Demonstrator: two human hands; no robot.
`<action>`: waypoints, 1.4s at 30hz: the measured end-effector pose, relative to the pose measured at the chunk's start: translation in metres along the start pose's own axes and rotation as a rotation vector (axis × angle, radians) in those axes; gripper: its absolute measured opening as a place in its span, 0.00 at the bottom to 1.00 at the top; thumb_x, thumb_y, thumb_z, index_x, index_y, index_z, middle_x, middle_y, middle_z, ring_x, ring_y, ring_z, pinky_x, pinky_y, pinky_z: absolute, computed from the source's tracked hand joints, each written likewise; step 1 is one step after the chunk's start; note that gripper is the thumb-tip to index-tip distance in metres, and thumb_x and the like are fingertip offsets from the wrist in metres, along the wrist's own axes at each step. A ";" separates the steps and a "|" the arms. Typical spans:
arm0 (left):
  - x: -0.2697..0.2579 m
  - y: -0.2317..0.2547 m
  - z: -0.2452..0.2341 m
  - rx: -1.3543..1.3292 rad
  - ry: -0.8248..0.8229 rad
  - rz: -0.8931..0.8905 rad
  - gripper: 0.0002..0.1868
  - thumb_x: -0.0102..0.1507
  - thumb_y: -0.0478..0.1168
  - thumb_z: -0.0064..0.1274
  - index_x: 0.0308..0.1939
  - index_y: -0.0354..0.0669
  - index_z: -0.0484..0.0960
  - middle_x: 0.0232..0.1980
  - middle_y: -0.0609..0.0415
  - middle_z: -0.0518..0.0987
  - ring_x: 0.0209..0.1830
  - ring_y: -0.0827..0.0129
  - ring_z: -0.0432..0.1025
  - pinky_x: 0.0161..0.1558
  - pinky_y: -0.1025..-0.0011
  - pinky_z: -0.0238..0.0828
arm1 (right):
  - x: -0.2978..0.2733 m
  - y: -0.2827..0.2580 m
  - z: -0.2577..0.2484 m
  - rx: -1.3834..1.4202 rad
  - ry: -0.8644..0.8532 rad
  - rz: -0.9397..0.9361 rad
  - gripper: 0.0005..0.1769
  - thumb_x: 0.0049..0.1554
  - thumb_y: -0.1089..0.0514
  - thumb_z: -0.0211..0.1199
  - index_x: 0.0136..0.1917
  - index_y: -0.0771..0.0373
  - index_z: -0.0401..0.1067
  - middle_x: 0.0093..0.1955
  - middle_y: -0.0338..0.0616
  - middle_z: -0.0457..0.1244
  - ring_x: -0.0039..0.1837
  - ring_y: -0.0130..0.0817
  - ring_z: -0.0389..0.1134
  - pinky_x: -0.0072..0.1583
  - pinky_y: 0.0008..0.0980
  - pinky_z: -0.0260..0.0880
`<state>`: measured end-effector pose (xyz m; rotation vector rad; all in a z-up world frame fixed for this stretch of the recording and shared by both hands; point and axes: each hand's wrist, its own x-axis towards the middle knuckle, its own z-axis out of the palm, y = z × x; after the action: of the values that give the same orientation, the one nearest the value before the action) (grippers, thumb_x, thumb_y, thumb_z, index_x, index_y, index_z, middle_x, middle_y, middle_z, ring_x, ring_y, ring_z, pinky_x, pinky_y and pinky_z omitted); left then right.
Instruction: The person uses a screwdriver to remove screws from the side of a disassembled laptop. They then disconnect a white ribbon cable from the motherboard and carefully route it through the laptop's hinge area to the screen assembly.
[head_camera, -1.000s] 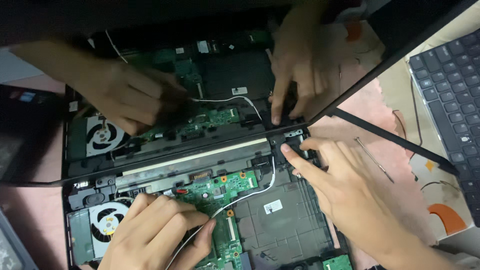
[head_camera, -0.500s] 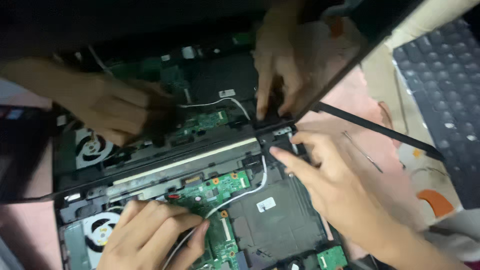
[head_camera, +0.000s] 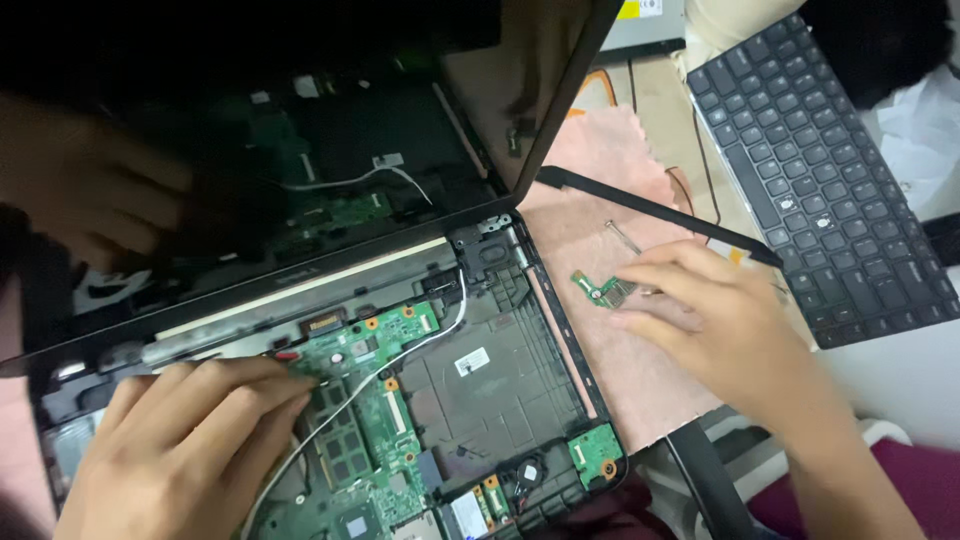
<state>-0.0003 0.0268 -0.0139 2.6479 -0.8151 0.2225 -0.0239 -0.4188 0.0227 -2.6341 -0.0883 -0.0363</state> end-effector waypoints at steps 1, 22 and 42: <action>-0.006 -0.003 -0.002 0.011 0.007 -0.001 0.09 0.69 0.47 0.66 0.53 0.62 0.92 0.57 0.69 0.89 0.45 0.68 0.80 0.42 0.62 0.65 | -0.001 0.005 0.005 0.004 0.007 -0.010 0.17 0.59 0.55 0.78 0.62 0.57 0.87 0.64 0.39 0.73 0.50 0.24 0.81 0.66 0.24 0.84; 0.063 0.064 -0.016 -0.095 -0.074 0.273 0.04 0.75 0.36 0.62 0.49 0.42 0.82 0.56 0.46 0.79 0.47 0.50 0.70 0.45 0.55 0.64 | 0.069 -0.028 0.022 0.008 0.015 -0.727 0.07 0.66 0.67 0.73 0.58 0.65 0.86 0.68 0.50 0.76 0.63 0.46 0.79 0.68 0.42 0.77; 0.115 0.038 0.029 0.019 -0.111 0.540 0.35 0.70 0.51 0.63 0.78 0.39 0.80 0.82 0.49 0.78 0.81 0.53 0.69 0.68 0.54 0.71 | 0.085 -0.035 0.015 -0.479 0.005 -0.967 0.03 0.71 0.65 0.73 0.56 0.68 0.81 0.62 0.45 0.74 0.71 0.48 0.77 0.68 0.50 0.82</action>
<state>0.0738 -0.0727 -0.0003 2.4166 -1.5614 0.2182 0.0585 -0.3760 0.0304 -2.7616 -1.4870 -0.4321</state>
